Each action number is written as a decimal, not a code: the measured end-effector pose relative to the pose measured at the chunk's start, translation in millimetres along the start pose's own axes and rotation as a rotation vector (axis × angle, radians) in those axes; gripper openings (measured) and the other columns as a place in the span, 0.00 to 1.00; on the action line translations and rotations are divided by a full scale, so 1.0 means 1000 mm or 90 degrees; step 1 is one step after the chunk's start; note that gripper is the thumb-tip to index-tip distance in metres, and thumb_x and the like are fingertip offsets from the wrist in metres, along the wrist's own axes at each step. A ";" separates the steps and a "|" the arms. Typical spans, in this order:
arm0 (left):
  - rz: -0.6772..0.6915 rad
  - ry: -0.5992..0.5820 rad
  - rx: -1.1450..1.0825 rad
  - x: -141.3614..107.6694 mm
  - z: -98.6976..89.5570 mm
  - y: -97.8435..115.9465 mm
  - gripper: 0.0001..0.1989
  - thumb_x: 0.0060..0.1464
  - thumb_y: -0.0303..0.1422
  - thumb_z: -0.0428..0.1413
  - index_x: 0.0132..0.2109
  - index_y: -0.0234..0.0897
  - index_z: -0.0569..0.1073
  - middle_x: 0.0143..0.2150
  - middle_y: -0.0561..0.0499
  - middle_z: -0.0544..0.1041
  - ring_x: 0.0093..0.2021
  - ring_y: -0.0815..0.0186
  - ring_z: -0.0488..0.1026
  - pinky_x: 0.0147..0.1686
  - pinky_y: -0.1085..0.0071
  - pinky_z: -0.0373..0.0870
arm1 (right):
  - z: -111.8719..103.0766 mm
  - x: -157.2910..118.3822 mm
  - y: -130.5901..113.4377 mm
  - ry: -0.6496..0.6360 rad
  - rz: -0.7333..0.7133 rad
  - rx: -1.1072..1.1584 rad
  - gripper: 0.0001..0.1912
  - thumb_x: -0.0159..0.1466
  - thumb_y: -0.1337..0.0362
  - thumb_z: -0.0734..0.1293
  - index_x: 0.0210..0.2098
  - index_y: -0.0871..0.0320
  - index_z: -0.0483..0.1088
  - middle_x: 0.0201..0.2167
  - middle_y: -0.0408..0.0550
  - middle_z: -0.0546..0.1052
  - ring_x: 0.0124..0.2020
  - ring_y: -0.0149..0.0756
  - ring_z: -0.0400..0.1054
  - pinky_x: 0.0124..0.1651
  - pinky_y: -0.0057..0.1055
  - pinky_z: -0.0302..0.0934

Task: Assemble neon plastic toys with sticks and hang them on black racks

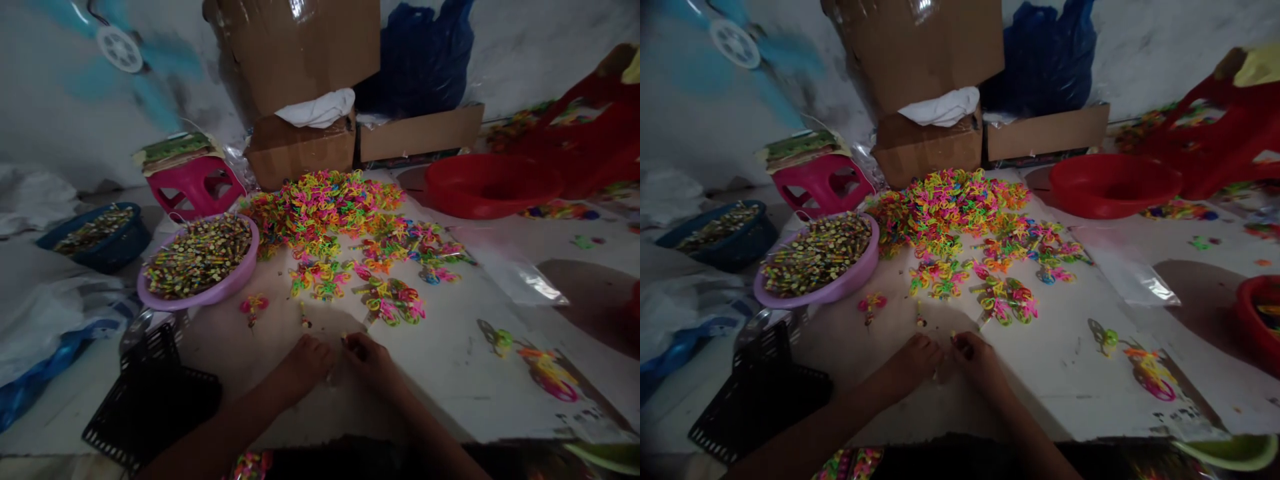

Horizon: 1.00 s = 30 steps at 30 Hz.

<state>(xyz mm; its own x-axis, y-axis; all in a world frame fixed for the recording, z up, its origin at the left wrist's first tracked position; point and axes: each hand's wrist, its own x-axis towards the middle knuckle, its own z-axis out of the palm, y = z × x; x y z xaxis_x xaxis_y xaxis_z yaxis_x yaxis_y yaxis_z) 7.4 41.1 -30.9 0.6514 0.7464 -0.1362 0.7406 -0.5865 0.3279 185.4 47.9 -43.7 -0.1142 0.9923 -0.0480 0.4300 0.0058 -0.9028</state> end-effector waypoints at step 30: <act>-0.500 0.450 -1.061 -0.006 0.010 -0.004 0.15 0.41 0.40 0.59 0.34 0.34 0.72 0.32 0.47 0.76 0.35 0.61 0.75 0.38 0.65 0.70 | 0.061 0.008 -0.031 -0.158 -0.303 -0.301 0.21 0.55 0.75 0.60 0.48 0.59 0.68 0.48 0.57 0.70 0.46 0.42 0.65 0.49 0.37 0.61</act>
<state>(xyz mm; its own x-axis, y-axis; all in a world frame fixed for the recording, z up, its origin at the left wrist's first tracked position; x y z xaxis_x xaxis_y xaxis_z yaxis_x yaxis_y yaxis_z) 2.4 35.7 -41.2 -0.1684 0.8669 -0.4692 -0.3546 0.3908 0.8494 116.7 47.8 -42.1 -0.5627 0.8114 0.1583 0.6184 0.5402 -0.5708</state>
